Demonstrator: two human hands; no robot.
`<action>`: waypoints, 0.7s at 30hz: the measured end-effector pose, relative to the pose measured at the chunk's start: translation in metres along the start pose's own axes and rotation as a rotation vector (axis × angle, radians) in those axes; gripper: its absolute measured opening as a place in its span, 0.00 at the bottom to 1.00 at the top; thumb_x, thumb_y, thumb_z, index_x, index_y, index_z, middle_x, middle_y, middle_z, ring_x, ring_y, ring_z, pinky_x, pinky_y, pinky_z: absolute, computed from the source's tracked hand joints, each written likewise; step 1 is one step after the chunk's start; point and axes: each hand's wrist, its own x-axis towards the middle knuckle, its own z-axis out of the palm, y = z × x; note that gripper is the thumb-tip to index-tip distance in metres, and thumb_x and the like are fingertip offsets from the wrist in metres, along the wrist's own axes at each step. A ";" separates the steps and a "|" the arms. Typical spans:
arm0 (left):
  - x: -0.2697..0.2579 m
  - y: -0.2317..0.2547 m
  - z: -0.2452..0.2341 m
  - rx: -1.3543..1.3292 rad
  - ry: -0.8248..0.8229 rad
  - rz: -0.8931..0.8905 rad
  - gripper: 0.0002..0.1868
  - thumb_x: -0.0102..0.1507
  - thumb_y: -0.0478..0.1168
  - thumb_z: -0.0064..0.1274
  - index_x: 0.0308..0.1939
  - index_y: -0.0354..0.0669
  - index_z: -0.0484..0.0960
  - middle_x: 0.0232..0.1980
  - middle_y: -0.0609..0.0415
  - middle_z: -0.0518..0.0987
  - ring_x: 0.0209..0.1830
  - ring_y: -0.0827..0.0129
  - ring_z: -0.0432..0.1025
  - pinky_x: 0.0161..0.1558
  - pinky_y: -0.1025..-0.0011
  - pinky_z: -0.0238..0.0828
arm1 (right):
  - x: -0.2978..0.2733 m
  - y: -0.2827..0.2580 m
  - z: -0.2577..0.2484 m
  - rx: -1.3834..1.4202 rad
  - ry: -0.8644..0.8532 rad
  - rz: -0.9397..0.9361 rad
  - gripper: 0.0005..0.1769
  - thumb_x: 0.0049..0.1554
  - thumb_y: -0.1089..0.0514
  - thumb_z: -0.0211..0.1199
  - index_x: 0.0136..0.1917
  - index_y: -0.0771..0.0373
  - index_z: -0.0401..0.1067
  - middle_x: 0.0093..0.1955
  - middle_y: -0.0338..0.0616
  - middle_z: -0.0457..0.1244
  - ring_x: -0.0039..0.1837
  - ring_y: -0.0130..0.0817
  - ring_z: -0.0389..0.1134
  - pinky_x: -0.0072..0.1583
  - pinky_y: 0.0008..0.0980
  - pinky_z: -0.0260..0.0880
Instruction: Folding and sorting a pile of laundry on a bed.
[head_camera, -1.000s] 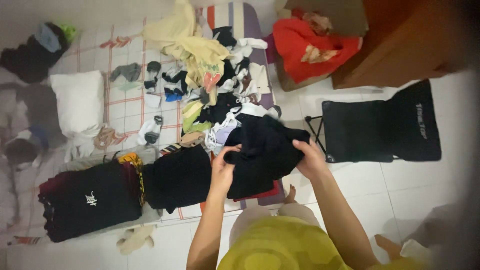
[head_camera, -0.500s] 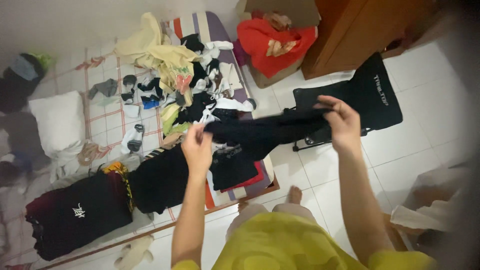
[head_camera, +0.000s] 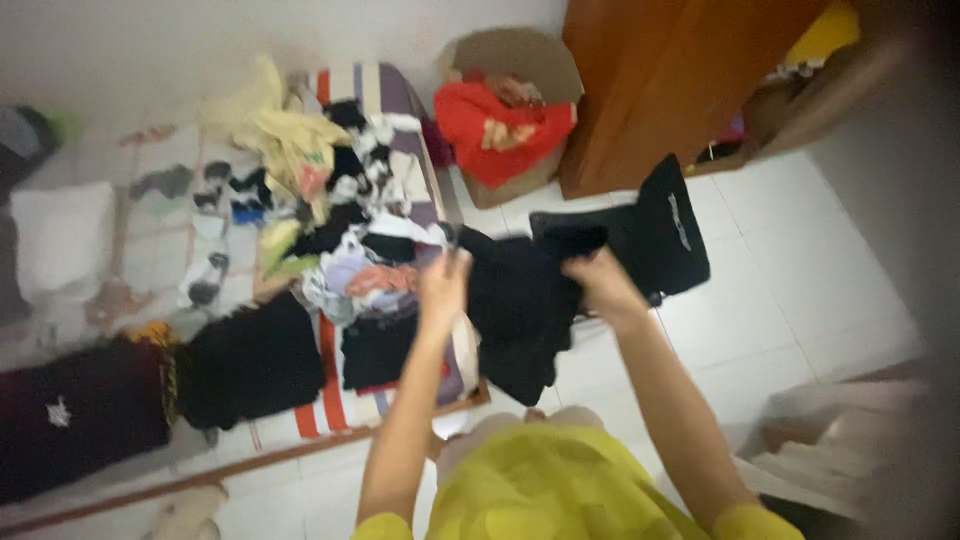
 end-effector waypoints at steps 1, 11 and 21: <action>-0.002 -0.001 -0.006 -0.006 0.000 -0.005 0.20 0.69 0.49 0.50 0.56 0.38 0.82 0.36 0.42 0.81 0.36 0.64 0.74 0.45 0.63 0.71 | -0.004 -0.016 -0.015 -0.006 0.000 0.005 0.26 0.53 0.67 0.59 0.66 0.60 0.71 0.59 0.41 0.68 0.60 0.35 0.69 0.64 0.38 0.68; -0.024 0.011 -0.030 -1.003 -0.171 0.151 0.26 0.69 0.50 0.55 0.63 0.33 0.75 0.60 0.49 0.79 0.60 0.62 0.72 0.66 0.62 0.66 | -0.033 -0.085 -0.066 0.071 -0.058 -0.280 0.04 0.65 0.65 0.59 0.53 0.59 0.70 0.48 0.37 0.67 0.51 0.25 0.69 0.56 0.29 0.70; -0.079 -0.013 0.094 -0.736 -0.427 -0.414 0.35 0.59 0.58 0.60 0.61 0.38 0.79 0.59 0.45 0.80 0.57 0.58 0.76 0.59 0.58 0.72 | -0.063 0.047 -0.055 -0.266 -0.746 0.109 0.23 0.67 0.43 0.50 0.51 0.65 0.73 0.48 0.44 0.69 0.53 0.32 0.75 0.57 0.34 0.78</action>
